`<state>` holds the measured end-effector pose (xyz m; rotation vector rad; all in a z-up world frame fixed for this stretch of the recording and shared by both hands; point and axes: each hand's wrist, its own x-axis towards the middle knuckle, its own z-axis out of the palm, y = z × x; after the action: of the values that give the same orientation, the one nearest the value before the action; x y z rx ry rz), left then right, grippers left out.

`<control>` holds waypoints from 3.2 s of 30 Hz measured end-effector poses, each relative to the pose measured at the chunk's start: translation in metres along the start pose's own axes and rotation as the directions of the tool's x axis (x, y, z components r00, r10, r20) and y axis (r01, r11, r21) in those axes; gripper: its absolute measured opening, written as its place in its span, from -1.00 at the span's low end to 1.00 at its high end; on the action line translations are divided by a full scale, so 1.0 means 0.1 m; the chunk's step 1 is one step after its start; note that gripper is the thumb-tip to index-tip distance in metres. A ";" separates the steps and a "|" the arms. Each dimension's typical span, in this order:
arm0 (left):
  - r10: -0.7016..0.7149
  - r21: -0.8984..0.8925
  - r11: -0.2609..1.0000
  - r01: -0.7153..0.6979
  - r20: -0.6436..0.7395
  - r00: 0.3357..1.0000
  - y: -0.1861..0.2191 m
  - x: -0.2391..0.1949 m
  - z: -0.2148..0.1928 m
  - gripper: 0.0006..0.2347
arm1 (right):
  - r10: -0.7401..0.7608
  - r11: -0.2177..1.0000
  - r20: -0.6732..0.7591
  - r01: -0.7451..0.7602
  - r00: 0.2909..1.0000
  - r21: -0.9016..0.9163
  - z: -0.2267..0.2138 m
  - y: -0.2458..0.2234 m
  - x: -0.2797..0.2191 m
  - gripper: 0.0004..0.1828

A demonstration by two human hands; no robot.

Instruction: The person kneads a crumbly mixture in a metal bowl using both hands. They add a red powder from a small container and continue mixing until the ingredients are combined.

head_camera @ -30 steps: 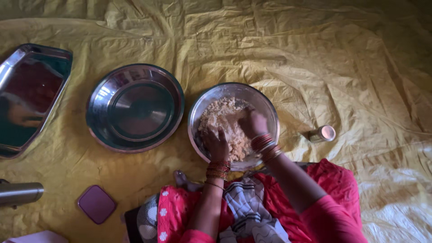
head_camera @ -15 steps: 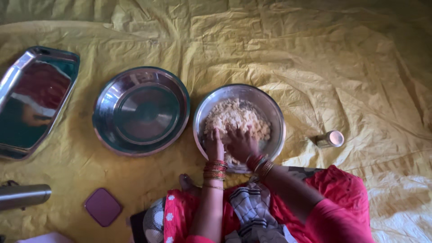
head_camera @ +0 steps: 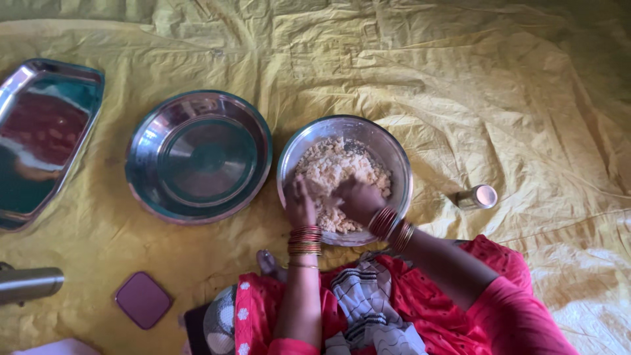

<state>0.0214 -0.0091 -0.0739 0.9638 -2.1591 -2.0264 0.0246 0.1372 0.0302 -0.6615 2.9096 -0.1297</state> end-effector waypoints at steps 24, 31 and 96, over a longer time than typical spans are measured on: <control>0.256 0.168 0.957 -0.236 -0.104 0.961 0.21 0.06 -0.16 -0.57 | -0.271 0.961 -0.046 0.267 0.962 -0.066 0.44 1.30 -0.39 -0.66; 0.506 0.264 0.833 -0.487 -0.005 0.863 0.13 -0.02 -0.09 -0.58 | -0.063 0.986 0.126 0.042 0.990 0.162 0.70 1.70 -0.04 0.39; 0.531 -0.074 0.847 -0.526 0.137 0.836 0.69 -0.26 0.02 -0.61 | 0.216 0.616 -0.143 -0.021 0.966 0.788 0.35 1.10 0.17 -0.82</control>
<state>0.0134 0.0018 -0.0015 0.1597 -2.1306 -1.8865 -0.0313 0.2269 -0.0193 -0.2854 2.6383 -1.4517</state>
